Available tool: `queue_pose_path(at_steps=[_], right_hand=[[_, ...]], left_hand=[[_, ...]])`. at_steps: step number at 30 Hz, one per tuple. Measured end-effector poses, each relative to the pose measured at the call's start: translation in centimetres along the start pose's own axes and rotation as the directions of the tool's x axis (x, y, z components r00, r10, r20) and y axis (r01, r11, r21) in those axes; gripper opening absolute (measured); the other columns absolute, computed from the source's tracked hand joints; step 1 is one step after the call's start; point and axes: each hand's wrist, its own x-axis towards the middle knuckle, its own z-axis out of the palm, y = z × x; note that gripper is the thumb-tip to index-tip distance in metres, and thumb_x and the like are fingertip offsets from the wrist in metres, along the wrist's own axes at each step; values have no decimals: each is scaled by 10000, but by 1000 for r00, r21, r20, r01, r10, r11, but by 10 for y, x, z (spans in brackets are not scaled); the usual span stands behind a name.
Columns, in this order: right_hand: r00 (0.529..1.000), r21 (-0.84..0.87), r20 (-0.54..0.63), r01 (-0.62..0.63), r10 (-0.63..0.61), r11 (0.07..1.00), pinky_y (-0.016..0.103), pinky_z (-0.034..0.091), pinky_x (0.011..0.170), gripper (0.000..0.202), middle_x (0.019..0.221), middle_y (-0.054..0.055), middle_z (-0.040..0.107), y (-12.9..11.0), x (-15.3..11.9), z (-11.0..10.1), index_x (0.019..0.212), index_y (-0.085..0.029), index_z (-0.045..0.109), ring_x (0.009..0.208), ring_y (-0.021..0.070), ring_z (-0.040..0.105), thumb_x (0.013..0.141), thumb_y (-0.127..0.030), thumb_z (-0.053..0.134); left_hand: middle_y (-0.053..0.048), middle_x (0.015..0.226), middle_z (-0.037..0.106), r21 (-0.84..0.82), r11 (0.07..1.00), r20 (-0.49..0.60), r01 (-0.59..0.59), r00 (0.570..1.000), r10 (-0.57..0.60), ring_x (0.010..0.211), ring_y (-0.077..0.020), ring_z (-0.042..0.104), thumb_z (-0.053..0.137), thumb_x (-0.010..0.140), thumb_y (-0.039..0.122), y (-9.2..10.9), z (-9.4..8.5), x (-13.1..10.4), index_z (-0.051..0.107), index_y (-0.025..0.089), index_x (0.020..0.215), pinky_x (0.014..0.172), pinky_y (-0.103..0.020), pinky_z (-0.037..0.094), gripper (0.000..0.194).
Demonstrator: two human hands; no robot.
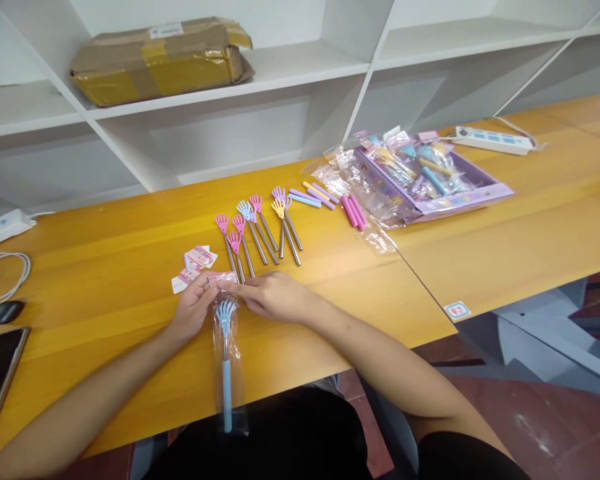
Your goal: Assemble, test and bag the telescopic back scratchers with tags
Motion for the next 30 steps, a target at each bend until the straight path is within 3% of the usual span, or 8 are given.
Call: queue_pose_path(at_steps=[7, 13, 21, 26, 28, 30], right_hand=[[1000, -21, -15, 4, -4, 1000, 272, 443, 692, 487, 832, -11, 700, 3, 2, -3, 1550, -258, 593, 700, 135, 575, 1079, -165, 510], [1000, -7, -25, -13, 13, 1000, 283, 451, 713, 421, 838, 3, 705, 5, 4, -10, 1447, -240, 687, 731, 143, 594, 1078, -158, 501], [999, 33, -32, -22, 23, 999, 287, 445, 705, 383, 862, 20, 718, 4, 4, -15, 1372, -233, 720, 745, 146, 617, 1081, -160, 481], [993, 59, -65, -94, 98, 994, 285, 417, 700, 233, 801, 18, 703, 4, 2, -22, 972, -194, 743, 709, 149, 598, 946, -102, 530], [994, 127, 18, -113, 111, 985, 279, 400, 675, 169, 750, 8, 678, 1, 2, -24, 845, -191, 697, 667, 141, 575, 916, -118, 562], [985, 255, 134, -141, 109, 957, 263, 397, 651, 175, 707, -6, 664, -6, 2, -25, 800, -188, 679, 626, 125, 562, 957, -187, 599]], left_hand=[[-46, 926, 762, -22, 999, -45, 37, 998, -38, 825, -224, 725, 700, 985, 564, -4, -2, 1, 685, 202, 1142, 798, -346, 589, 395], [-50, 1033, 753, -23, 999, -93, 26, 995, -28, 906, -212, 711, 686, 1011, 510, -14, -8, 2, 689, 208, 1134, 825, -319, 571, 327], [-52, 992, 733, -10, 1000, -141, 20, 990, -21, 899, -228, 701, 669, 1000, 531, -18, -10, 2, 710, 199, 1148, 816, -340, 581, 366], [-74, 1035, 779, -48, 997, -67, 59, 996, -62, 894, -263, 758, 664, 1000, 562, -10, -4, -1, 679, 217, 1155, 782, -378, 618, 379], [-77, 1052, 787, -51, 997, -41, 59, 997, -61, 883, -256, 774, 654, 1013, 564, -8, -2, -2, 645, 221, 1171, 776, -375, 627, 378], [-71, 1049, 791, -41, 999, -81, 26, 996, -29, 881, -245, 784, 655, 1017, 564, -8, -2, -3, 617, 225, 1182, 777, -361, 632, 379]])
